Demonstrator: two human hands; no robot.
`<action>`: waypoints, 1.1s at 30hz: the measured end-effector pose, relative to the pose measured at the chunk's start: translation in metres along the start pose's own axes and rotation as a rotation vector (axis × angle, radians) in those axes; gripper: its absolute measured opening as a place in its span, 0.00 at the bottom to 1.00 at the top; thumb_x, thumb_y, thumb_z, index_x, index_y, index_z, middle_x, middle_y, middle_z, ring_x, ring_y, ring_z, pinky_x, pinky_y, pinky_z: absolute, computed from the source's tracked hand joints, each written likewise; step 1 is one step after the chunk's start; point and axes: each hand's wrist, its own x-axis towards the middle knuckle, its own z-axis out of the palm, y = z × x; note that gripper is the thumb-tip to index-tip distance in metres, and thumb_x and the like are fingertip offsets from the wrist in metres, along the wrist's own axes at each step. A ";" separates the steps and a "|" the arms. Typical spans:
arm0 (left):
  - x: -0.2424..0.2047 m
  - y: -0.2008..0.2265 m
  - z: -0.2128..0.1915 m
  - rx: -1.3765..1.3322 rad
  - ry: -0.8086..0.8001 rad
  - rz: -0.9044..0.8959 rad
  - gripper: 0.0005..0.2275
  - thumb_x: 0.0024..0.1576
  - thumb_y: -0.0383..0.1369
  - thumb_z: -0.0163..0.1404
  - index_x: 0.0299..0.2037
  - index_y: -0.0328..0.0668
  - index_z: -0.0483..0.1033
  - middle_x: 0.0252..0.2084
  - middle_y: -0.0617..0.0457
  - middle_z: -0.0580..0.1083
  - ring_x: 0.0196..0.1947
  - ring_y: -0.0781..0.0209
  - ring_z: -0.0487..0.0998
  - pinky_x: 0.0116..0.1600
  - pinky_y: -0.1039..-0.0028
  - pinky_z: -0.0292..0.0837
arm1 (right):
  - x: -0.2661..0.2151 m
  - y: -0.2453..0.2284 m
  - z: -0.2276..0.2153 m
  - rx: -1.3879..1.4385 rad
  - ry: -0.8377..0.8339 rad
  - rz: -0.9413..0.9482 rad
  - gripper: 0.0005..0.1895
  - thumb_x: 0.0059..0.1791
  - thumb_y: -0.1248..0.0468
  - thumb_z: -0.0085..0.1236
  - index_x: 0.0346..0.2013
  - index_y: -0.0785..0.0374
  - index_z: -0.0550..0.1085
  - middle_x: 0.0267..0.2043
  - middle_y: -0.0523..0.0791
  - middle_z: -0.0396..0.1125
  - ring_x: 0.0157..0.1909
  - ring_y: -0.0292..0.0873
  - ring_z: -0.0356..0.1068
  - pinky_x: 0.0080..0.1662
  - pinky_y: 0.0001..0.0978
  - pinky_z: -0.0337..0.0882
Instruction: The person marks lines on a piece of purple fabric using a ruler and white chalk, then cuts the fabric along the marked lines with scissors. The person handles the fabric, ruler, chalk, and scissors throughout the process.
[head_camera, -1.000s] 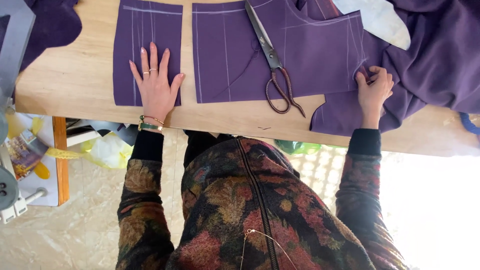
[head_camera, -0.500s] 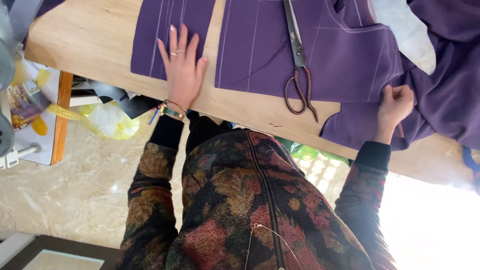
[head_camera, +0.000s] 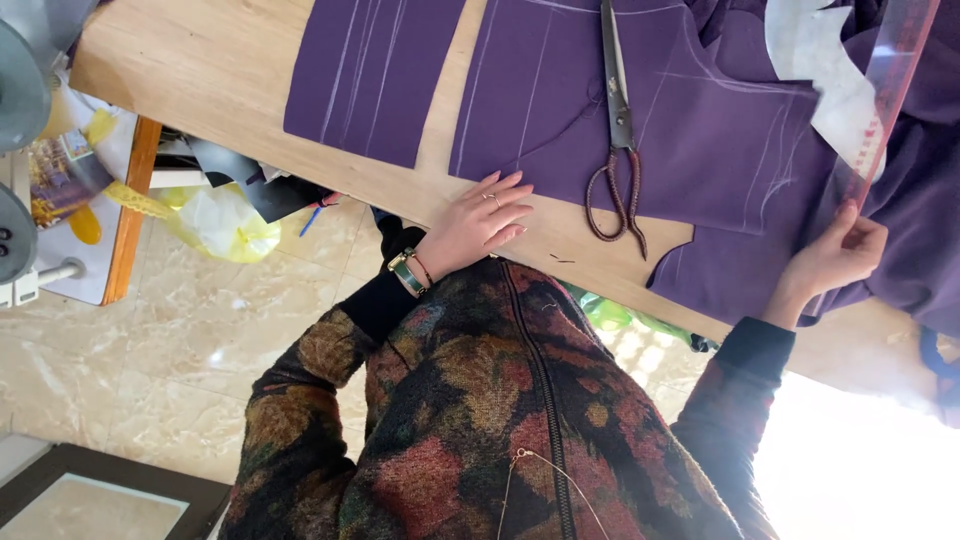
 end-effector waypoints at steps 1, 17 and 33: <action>0.000 -0.001 0.000 -0.002 -0.004 0.007 0.12 0.66 0.33 0.51 0.56 0.36 0.78 0.67 0.46 0.69 0.71 0.51 0.64 0.76 0.56 0.57 | -0.002 -0.012 0.002 -0.005 0.005 0.004 0.18 0.56 0.62 0.71 0.26 0.62 0.73 0.23 0.41 0.64 0.27 0.37 0.58 0.32 0.34 0.62; 0.010 -0.001 0.007 -0.058 0.121 -0.135 0.08 0.64 0.31 0.53 0.51 0.48 0.81 0.57 0.54 0.78 0.58 0.52 0.78 0.65 0.63 0.72 | -0.085 -0.192 0.032 0.328 -0.816 0.244 0.03 0.53 0.65 0.63 0.40 0.60 0.80 0.30 0.46 0.72 0.33 0.43 0.71 0.38 0.36 0.70; 0.007 0.008 -0.003 -0.098 0.105 -0.165 0.11 0.63 0.29 0.53 0.55 0.42 0.79 0.56 0.46 0.78 0.59 0.46 0.77 0.66 0.59 0.70 | -0.007 -0.075 0.084 0.146 -0.344 0.074 0.13 0.47 0.68 0.75 0.43 0.65 0.78 0.40 0.57 0.74 0.47 0.62 0.75 0.49 0.48 0.73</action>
